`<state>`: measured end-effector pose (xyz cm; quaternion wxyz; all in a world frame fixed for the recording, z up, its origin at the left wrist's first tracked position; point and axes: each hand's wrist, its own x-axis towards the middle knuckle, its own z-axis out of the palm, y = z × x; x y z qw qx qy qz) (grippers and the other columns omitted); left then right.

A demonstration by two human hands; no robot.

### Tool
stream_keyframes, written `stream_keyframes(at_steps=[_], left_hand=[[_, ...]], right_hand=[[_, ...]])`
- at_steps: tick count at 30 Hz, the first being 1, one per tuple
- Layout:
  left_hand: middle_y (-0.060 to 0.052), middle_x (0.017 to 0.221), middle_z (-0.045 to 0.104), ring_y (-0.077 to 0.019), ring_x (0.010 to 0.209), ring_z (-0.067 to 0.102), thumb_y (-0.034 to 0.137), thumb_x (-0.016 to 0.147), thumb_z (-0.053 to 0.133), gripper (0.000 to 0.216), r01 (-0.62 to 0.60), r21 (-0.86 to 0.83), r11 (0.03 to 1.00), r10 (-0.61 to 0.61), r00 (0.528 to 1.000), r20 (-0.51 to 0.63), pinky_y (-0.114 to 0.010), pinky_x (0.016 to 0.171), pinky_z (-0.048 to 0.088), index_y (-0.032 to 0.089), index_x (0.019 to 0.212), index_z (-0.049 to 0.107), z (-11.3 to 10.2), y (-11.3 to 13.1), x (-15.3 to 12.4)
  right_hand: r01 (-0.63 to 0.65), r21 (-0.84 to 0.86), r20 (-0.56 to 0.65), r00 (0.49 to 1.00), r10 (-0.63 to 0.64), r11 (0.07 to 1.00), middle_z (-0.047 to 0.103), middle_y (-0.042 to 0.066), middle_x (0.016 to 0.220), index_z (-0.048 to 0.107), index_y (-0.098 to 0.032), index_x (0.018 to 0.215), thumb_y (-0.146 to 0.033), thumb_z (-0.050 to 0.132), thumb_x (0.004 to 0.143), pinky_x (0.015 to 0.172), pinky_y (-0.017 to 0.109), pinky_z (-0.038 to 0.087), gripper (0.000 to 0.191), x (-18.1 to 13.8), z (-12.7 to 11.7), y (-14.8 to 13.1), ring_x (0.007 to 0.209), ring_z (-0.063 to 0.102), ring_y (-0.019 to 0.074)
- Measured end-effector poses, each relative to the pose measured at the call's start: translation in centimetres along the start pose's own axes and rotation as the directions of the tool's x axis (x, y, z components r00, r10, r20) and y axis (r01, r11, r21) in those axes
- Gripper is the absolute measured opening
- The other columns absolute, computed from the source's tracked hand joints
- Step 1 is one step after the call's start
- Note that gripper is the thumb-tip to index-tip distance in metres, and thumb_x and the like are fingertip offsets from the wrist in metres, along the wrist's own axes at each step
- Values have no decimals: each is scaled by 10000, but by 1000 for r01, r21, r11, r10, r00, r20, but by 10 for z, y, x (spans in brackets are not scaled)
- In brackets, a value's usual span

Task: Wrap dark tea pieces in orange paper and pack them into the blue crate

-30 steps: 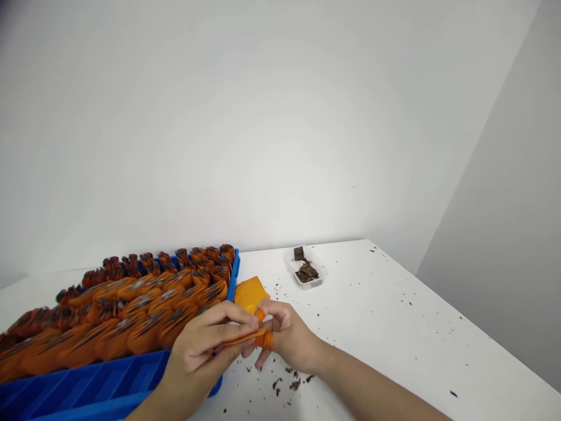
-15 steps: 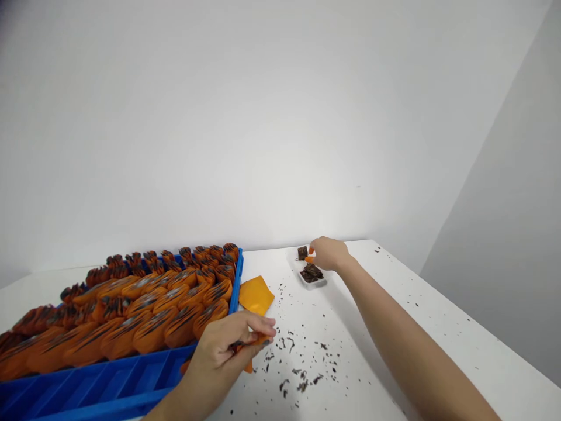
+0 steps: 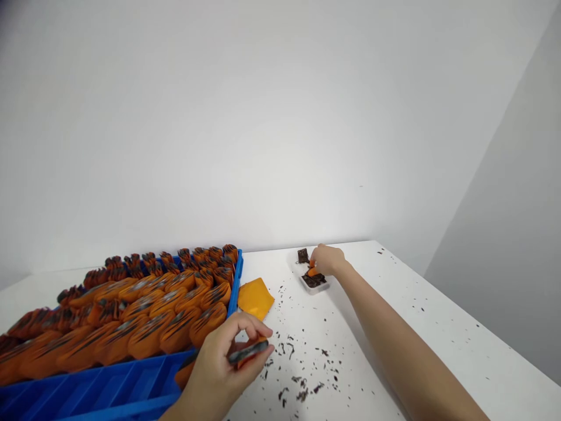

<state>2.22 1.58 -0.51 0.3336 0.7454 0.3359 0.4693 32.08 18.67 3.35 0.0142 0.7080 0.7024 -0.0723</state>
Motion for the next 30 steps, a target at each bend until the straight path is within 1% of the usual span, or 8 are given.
stream_keyframes(at_steps=[6, 11, 13, 16, 19, 22, 25, 30], left_hand=[[-52, 1135, 772, -236, 1044, 783, 197, 858, 763, 283, 92, -16, 996, -93, 992, -83, -276, 743, 668, 257, 1013, 534, 2, 6, -1], [-60, 1210, 744, -129, 714, 718, 259, 872, 780, 322, 175, -58, 983, -180, 980, -86, -302, 735, 643, 248, 1070, 526, 2, 2, -2], [-68, 1231, 737, -127, 710, 718, 270, 871, 786, 335, 188, -74, 979, -195, 976, -98, -315, 759, 637, 241, 1097, 541, 2, 2, -1], [-72, 1237, 738, -142, 754, 740, 256, 859, 791, 348, 177, -130, 976, -193, 974, -117, -312, 755, 638, 234, 1106, 548, 2, 5, 1], [-24, 1047, 746, -135, 709, 717, 239, 827, 813, 353, 145, -157, 977, -168, 975, -142, -279, 689, 627, 228, 1074, 561, 1, 11, 4], [23, 891, 698, -121, 669, 683, 224, 805, 821, 348, 102, -149, 984, -129, 974, -187, -254, 667, 608, 225, 1051, 575, 0, 14, 5], [10, 943, 691, -139, 754, 702, 208, 807, 810, 342, 79, -146, 986, -109, 971, -212, -257, 704, 607, 230, 1060, 582, 0, 13, 6], [-42, 1131, 698, -174, 853, 738, 230, 838, 801, 370, 100, -194, 976, -132, 978, -161, -280, 722, 618, 243, 1115, 556, 1, 6, 3]], right_hand=[[83, 155, -30, 996, -79, 985, 715, 36, 894, 804, -231, 874, -357, 864, 790, 633, 281, 390, 163, -12, -20, 3, 724, 613, 170], [288, 364, -168, 956, -242, 886, 573, -15, 801, 735, -217, 842, -479, 767, 886, 606, 265, 376, 267, -60, -56, -22, 673, 476, 126], [455, 644, -254, 886, -389, 616, 487, -40, 748, 759, -213, 887, -508, 816, 864, 599, 259, 375, 302, -88, -68, -44, 651, 417, 113], [454, 851, -246, 789, -563, 263, 487, -62, 681, 761, -196, 884, -512, 890, 826, 579, 257, 397, 347, -124, -74, -80, 605, 407, 98], [394, 913, -226, 703, -674, 104, 597, -33, 759, 761, -194, 842, -490, 953, 767, 620, 264, 469, 361, -139, -67, -106, 649, 492, 99], [367, 924, -194, 686, -701, 104, 578, -47, 745, 761, -199, 812, -502, 982, 717, 595, 252, 462, 386, -135, -55, -116, 636, 463, 91], [366, 919, -164, 694, -701, 148, 520, -63, 725, 771, -196, 817, -519, 988, 702, 579, 244, 426, 406, -125, -47, -116, 632, 414, 86], [559, 793, -229, 644, -730, 244, 454, -57, 809, 801, -208, 882, -499, 999, 708, 634, 257, 383, 393, -121, -53, -107, 701, 379, 98]])
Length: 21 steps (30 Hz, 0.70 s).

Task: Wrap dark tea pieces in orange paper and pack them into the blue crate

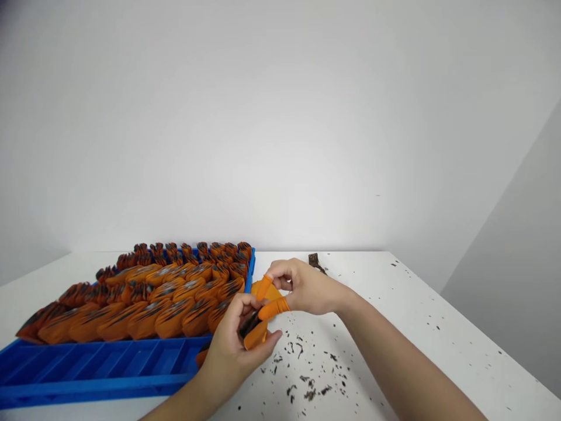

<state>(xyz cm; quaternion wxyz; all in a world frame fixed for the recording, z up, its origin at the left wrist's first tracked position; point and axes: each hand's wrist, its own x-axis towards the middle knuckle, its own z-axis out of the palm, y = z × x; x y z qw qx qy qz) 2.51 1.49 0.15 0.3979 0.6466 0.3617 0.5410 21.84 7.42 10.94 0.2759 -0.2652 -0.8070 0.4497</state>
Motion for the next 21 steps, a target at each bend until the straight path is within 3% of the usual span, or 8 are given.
stream_keyframes(at_steps=[4, 8, 13, 17, 21], left_hand=[[-72, 1201, 710, -178, 840, 740, 241, 844, 799, 378, 50, 13, 999, -50, 998, 27, -310, 746, 625, 237, 1138, 561, -1, 0, -2], [-64, 1090, 731, -213, 920, 729, 190, 804, 794, 369, 5, 73, 997, -6, 1000, 11, -306, 764, 607, 227, 1097, 574, -1, 2, -1], [-48, 1002, 735, -206, 880, 721, 189, 831, 750, 303, -2, 131, 991, 1, 1000, 7, -282, 700, 575, 222, 1084, 587, 0, 2, 1], [-26, 963, 722, -189, 805, 714, 190, 838, 746, 286, 17, 119, 993, -16, 1000, -10, -269, 647, 565, 226, 1073, 587, 0, 4, -1], [-27, 990, 725, -172, 775, 701, 166, 827, 747, 292, 50, 112, 992, -49, 999, -13, -255, 619, 556, 224, 1069, 594, 2, 0, -4]], right_hand=[[105, -213, 57, 994, -95, 971, 459, -25, 915, 829, -257, 986, -509, 940, 804, 703, 267, 424, 330, -10, -6, -9, 784, 432, 121], [125, -396, 150, 986, -70, 910, 512, -4, 989, 847, -306, 1049, -433, 893, 884, 740, 259, 476, 213, -16, 0, -12, 847, 543, 126], [143, -652, 100, 990, -103, 745, 583, -3, 1040, 799, -250, 936, -282, 873, 893, 648, 245, 406, 92, -17, 13, -15, 764, 539, 98], [186, -710, 96, 981, -169, 679, 603, 9, 1066, 772, -244, 935, -243, 812, 921, 619, 248, 366, 43, -19, 16, -16, 733, 523, 96], [135, -785, 86, 990, -110, 604, 601, 9, 1015, 772, -246, 904, -209, 834, 882, 597, 262, 291, 75, -20, 20, -15, 727, 505, 112]])
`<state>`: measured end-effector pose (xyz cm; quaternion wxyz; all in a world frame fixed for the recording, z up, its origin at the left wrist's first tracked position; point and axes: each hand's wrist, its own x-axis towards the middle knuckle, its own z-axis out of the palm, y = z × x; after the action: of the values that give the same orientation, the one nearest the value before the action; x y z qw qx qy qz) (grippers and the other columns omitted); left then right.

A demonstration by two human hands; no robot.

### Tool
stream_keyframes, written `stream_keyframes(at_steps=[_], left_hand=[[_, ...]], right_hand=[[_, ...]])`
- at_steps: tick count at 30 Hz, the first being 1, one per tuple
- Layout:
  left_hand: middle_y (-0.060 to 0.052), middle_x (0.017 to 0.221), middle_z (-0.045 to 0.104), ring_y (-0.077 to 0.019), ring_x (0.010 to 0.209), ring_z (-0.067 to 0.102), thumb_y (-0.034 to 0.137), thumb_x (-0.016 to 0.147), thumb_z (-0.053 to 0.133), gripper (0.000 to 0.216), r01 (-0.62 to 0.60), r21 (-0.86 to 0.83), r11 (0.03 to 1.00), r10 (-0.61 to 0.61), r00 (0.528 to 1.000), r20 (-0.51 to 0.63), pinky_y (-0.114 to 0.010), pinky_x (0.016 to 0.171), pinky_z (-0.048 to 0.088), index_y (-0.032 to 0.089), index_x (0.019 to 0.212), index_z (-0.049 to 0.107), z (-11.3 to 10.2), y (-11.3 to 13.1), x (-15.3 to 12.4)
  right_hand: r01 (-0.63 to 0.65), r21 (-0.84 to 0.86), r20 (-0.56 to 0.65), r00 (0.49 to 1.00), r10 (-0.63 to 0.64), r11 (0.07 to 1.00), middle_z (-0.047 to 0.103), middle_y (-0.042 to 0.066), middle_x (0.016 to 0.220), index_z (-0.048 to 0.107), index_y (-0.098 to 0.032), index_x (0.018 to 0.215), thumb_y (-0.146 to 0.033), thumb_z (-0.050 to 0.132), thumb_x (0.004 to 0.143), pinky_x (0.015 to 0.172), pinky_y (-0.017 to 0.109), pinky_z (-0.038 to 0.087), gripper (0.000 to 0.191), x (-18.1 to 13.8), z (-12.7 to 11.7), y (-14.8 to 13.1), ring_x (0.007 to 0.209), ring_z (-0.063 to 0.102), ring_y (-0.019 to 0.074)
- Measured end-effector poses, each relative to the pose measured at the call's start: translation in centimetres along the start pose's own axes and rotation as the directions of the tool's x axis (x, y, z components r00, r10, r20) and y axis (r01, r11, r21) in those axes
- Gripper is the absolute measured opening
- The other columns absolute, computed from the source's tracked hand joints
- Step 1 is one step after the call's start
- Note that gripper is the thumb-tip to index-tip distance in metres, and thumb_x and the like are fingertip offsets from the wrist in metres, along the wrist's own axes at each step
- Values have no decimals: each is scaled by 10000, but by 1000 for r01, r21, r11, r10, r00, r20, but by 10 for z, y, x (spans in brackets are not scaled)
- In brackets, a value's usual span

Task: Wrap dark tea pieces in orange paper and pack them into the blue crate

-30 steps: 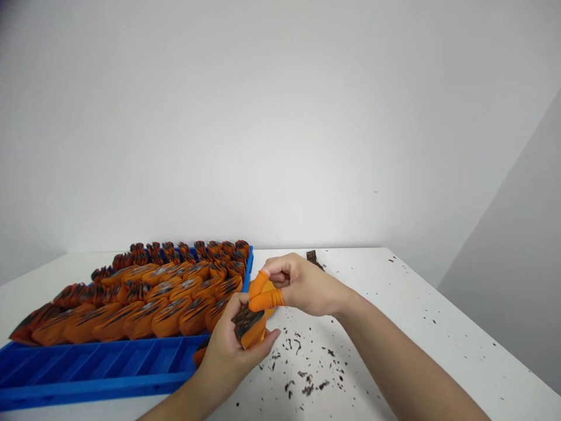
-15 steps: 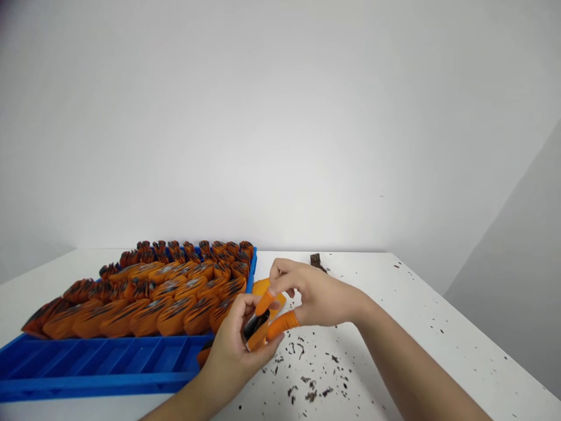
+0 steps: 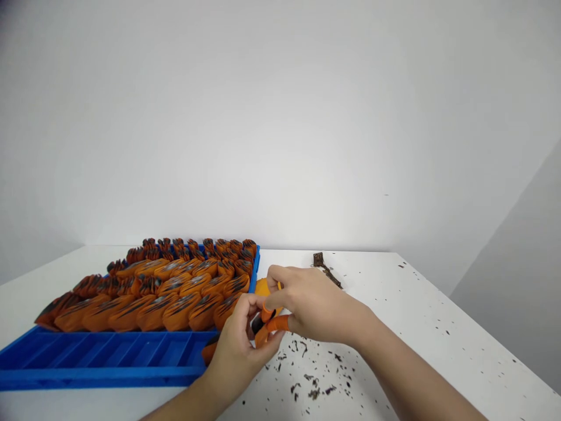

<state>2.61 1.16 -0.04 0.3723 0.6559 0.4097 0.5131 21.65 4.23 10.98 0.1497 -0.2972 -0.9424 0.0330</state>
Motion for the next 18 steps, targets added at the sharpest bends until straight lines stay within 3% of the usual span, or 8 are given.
stream_keyframes(at_steps=[5, 8, 13, 16, 18], left_hand=[[-3, 944, 714, -159, 756, 681, 127, 804, 736, 277, 12, 6, 1000, -12, 1000, -15, -249, 637, 552, 224, 1016, 586, 3, -1, -1], [9, 879, 698, -156, 690, 663, 168, 813, 753, 256, -10, 48, 999, 13, 999, -48, -254, 614, 541, 228, 975, 565, 4, 5, -4], [-24, 921, 716, -195, 765, 714, 214, 817, 780, 304, -19, 37, 999, 21, 997, -79, -291, 652, 600, 246, 960, 513, 7, 9, -12], [-103, 1179, 727, -263, 1035, 763, 208, 824, 783, 402, -21, -60, 998, 15, 995, -100, -324, 729, 654, 257, 1078, 476, 15, 3, -18], [-170, 1456, 605, -317, 1301, 687, 208, 845, 777, 497, -24, -175, 984, 8, 996, -89, -323, 748, 679, 278, 1171, 408, 23, -2, -25]], right_hand=[[-23, -76, 52, 998, 28, 997, 581, -2, 913, 767, -267, 967, -159, 836, 852, 607, 272, 256, 172, 0, 1, -4, 735, 496, 133], [-8, -93, 10, 1000, 9, 996, 598, 9, 988, 733, -247, 951, -187, 798, 883, 596, 267, 266, 112, 1, 0, -5, 729, 493, 128], [-33, -16, -5, 999, 33, 999, 633, 29, 1117, 678, -228, 1020, -105, 756, 841, 598, 249, 335, 231, 1, -5, -7, 789, 560, 139], [-22, 31, 41, 999, 21, 999, 645, 13, 1028, 708, -227, 930, -49, 736, 853, 648, 256, 393, 196, -2, -13, -6, 810, 592, 147], [-37, 72, 51, 998, 33, 997, 639, 10, 982, 716, -228, 890, -96, 762, 891, 652, 261, 412, 139, -6, -21, -2, 797, 589, 149]])
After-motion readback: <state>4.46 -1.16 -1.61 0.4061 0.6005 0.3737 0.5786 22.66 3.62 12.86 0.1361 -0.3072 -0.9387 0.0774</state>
